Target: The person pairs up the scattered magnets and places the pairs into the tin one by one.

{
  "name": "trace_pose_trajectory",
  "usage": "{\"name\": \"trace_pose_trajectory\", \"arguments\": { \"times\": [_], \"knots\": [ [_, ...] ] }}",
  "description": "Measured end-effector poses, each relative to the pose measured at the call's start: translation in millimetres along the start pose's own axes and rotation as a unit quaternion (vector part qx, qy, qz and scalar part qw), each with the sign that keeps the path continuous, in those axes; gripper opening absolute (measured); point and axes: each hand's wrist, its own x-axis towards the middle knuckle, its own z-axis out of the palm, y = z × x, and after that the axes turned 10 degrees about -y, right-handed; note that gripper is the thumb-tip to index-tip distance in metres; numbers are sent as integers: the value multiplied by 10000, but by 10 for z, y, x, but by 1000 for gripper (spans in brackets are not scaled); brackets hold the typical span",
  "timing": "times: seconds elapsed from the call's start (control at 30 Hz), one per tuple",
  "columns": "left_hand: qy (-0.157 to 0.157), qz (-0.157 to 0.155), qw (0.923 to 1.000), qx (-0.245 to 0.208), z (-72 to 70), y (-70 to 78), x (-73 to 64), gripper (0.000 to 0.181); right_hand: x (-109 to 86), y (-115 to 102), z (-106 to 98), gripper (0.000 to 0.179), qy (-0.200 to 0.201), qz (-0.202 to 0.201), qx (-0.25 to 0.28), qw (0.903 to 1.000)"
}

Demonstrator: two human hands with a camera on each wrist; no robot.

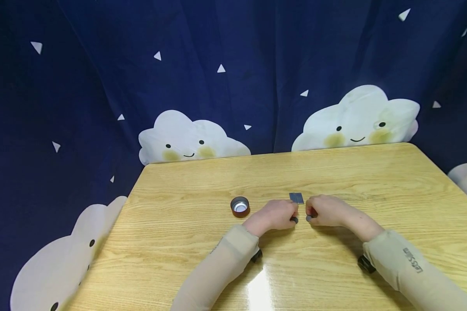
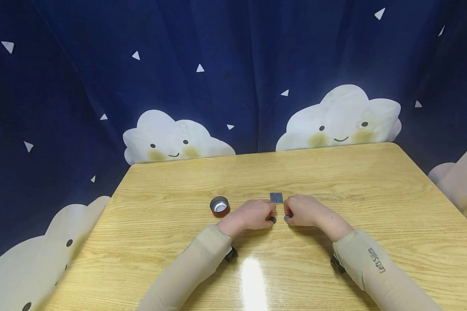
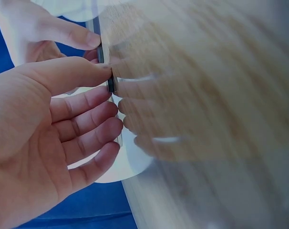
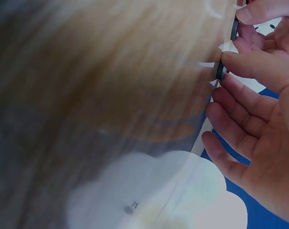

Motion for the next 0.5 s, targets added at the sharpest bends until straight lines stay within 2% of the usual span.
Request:
{"name": "trace_pose_trajectory", "arguments": {
  "times": [0.17,0.4,0.5],
  "knots": [
    [58,-19,10000,-30,13,0,4,11,4,-9,3,14,-22,6,20,10000],
    [321,35,9994,-86,28,16,-6,12,4,-2,14,14,-15,-18,60,10000],
    [320,15,9994,-120,33,19,-9,11,3,-1,17,15,13,-43,58,10000]
  ]
}}
